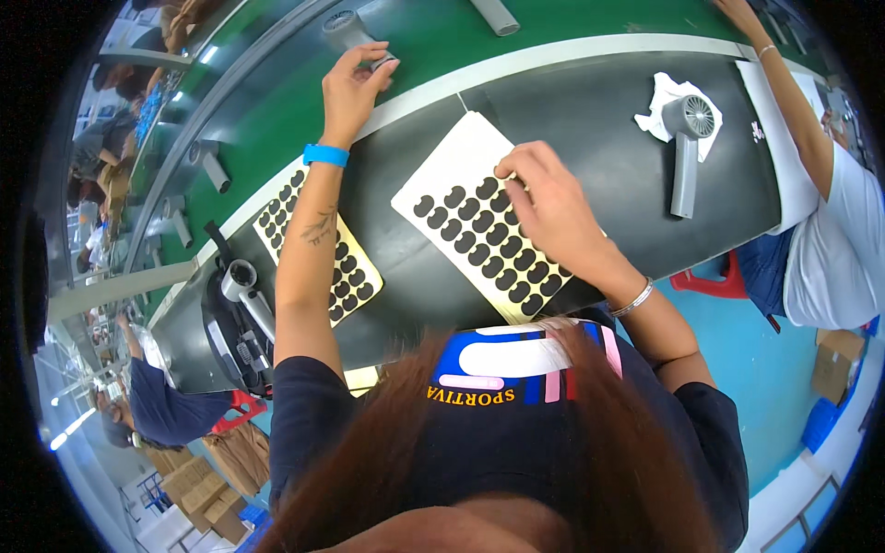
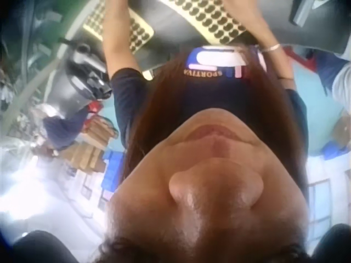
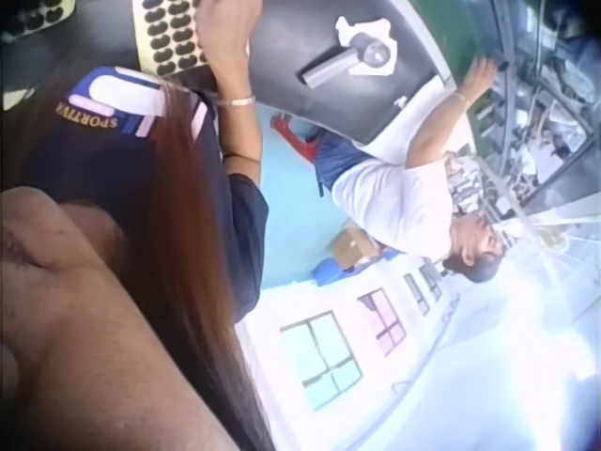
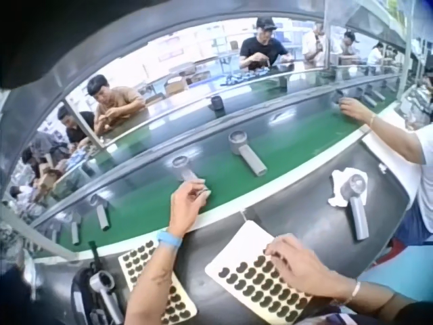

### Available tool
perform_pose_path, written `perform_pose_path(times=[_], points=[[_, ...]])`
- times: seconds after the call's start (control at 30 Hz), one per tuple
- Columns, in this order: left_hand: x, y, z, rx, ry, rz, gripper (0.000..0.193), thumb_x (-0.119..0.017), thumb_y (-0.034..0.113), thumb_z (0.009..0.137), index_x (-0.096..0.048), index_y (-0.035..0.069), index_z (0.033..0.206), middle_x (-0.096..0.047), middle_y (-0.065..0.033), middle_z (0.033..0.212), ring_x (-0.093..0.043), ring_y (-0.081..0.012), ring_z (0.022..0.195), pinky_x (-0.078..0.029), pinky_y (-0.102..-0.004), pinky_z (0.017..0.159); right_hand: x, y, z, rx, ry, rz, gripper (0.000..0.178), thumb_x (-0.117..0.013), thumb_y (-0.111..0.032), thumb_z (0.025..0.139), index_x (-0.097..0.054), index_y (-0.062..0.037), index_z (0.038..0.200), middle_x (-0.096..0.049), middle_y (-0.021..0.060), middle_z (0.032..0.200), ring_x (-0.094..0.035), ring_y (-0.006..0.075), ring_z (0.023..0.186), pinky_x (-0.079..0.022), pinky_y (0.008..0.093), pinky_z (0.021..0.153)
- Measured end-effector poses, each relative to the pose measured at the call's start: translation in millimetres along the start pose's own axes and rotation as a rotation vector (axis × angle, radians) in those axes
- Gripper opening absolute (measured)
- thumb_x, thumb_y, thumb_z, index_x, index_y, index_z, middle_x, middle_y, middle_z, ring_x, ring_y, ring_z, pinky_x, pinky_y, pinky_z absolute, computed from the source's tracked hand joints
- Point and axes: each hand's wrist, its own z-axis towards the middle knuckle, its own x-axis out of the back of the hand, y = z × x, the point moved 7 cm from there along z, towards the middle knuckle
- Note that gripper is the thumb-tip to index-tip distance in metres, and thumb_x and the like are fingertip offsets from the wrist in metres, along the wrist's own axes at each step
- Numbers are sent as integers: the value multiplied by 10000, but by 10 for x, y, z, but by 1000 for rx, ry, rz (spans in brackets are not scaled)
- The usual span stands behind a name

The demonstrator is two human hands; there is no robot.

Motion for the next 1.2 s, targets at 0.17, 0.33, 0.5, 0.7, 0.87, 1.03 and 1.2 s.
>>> perform_pose_path(times=[0.17, 0.33, 0.5, 0.7, 0.87, 1.03, 1.2], points=[[60, 506, -137, -370, -16, 289, 260, -691, 110, 811, -647, 57, 1062, -658, -70, 1109, -550, -164, 606, -470, -278, 572, 197, 132, -57, -85, 67, -5, 120, -586, -1, 848, -607, -18, 966, -587, 86, 962, -617, 209, 822, -495, 290, 678], [-296, 973, -710, -342, -445, 22, 183, -584, 29, 826, -640, 31, 1000, -645, -142, 1028, -630, -341, 888, -516, -390, 783, -28, 184, -6, -89, 7, -31, 142, -613, -17, 839, -628, -35, 979, -587, 93, 872, -619, 201, 760, -482, 293, 635], [-434, 893, -1023, -334, -534, 128, 223, -626, 30, 798, -662, 9, 1018, -617, -120, 1138, -542, -315, 1047, -468, -392, 900, -199, 174, 97, 21, 73, -245, 106, -631, -27, 820, -603, -54, 919, -562, 80, 845, -606, 222, 727, -480, 325, 630], [-496, 877, -1025, -283, -624, 164, 255, -662, 47, 790, -667, 26, 1044, -610, -105, 1170, -551, -301, 1055, -470, -383, 905, -209, 232, 122, -5, 88, -150, 153, -673, -42, 786, -561, -57, 889, -551, 83, 839, -602, 249, 725, -481, 341, 634], [-648, 834, -612, -194, -777, 230, 185, -635, 57, 793, -661, 6, 969, -625, -147, 1099, -580, -318, 1006, -484, -372, 860, -152, 237, 151, -55, -7, -85, 116, -649, -33, 804, -549, -38, 863, -553, 89, 828, -592, 232, 696, -461, 340, 621], [-790, 746, 146, -413, -297, 312, 347, -691, 162, 782, -609, 67, 1106, -537, -128, 1223, -496, -360, 1105, -481, -416, 863, -120, 239, 173, -81, -12, 65, 108, -620, -20, 831, -520, -17, 872, -595, 105, 763, -592, 234, 682, -453, 342, 623], [-1030, 296, 479, -384, -394, 524, 371, -765, 280, 723, -597, 89, 994, -521, -129, 1128, -456, -382, 1100, -477, -443, 854, -99, 199, 152, -73, 13, 0, 119, -575, 1, 861, -468, -21, 909, -572, 125, 781, -585, 244, 702, -452, 341, 632]])
